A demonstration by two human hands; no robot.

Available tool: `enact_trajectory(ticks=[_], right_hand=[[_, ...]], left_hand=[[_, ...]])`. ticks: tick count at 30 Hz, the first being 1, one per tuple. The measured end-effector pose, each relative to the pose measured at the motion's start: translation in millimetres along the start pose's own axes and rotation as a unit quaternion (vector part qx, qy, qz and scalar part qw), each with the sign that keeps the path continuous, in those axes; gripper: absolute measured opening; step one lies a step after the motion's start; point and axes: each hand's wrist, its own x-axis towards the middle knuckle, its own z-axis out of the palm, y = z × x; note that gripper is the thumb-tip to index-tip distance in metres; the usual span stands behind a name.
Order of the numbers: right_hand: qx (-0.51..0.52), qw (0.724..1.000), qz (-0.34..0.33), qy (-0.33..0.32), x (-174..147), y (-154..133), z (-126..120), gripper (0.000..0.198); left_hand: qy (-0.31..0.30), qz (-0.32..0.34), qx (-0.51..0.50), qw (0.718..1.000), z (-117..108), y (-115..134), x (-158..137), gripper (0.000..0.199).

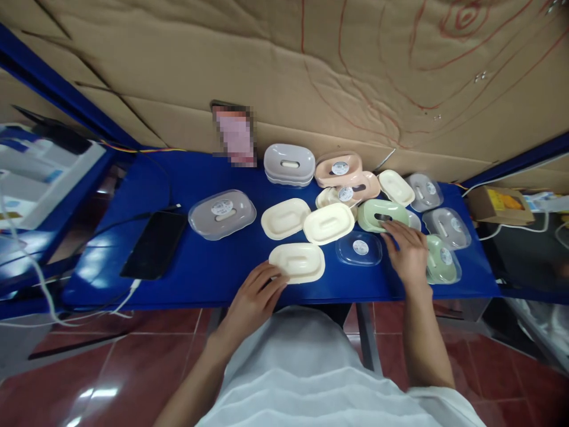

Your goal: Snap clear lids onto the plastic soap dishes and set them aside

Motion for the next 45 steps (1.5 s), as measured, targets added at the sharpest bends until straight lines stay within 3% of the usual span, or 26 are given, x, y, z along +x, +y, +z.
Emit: enact_trajectory(ticks=[4, 8, 10, 13, 17, 22, 32, 35, 38, 41, 43, 45], right_hand=[[0.043, 0.997, -0.025, 0.059, -28.7, -67.5, -7.4, 0.033], [0.168, 0.979, -0.111, -0.013, -53.6, -146.7, -4.5, 0.046], [0.2, 0.971, -0.127, -0.035, -57.4, -169.8, 2.5, 0.045], [0.2, 0.968, -0.136, -0.06, -53.2, -181.4, 14.0, 0.042], [0.162, 0.966, -0.169, -0.112, -46.5, -182.1, 23.4, 0.043], [0.152, 0.958, -0.197, -0.141, -50.7, -190.8, 34.1, 0.038], [0.175, 0.939, -0.242, -0.169, -49.7, -193.5, 39.6, 0.045], [0.165, 0.951, -0.222, -0.136, -47.1, -160.7, 31.4, 0.042], [0.071, 0.993, -0.062, -0.066, -50.2, -98.4, 22.9, 0.049], [0.063, 0.995, 0.003, -0.074, -59.3, -46.8, 15.0, 0.058], [0.13, 0.988, 0.001, -0.082, -65.0, -39.3, 9.3, 0.058], [0.191, 0.978, -0.003, -0.081, -67.6, -55.5, 4.8, 0.062]], left_hand=[[-0.009, 0.009, -0.009, 1.0, -3.1, -4.4, -4.1, 0.028], [-0.004, -0.018, 0.028, 0.999, -6.4, -1.3, -11.7, 0.032], [0.028, -0.032, 0.07, 0.997, -6.3, -0.5, -16.7, 0.041], [0.077, -0.035, 0.097, 0.992, -5.4, -3.8, -24.4, 0.051], [0.121, -0.043, 0.073, 0.989, -8.2, -10.4, -29.8, 0.048], [0.0, -0.01, 0.085, 0.996, -16.2, -12.6, -24.5, 0.041], [0.0, -0.007, 0.07, 0.997, -17.4, -18.5, -23.3, 0.028], [-0.001, -0.027, 0.037, 0.999, -18.0, -17.8, -26.1, 0.032], [0.007, -0.051, -0.003, 0.999, -19.5, -16.5, -27.0, 0.032], [-0.002, -0.06, -0.036, 0.998, -19.1, -14.7, -23.0, 0.028], [-0.018, -0.056, -0.053, 0.997, -16.3, -12.5, -17.6, 0.032], [-0.036, -0.07, -0.072, 0.994, -10.8, -9.3, -11.7, 0.046]])
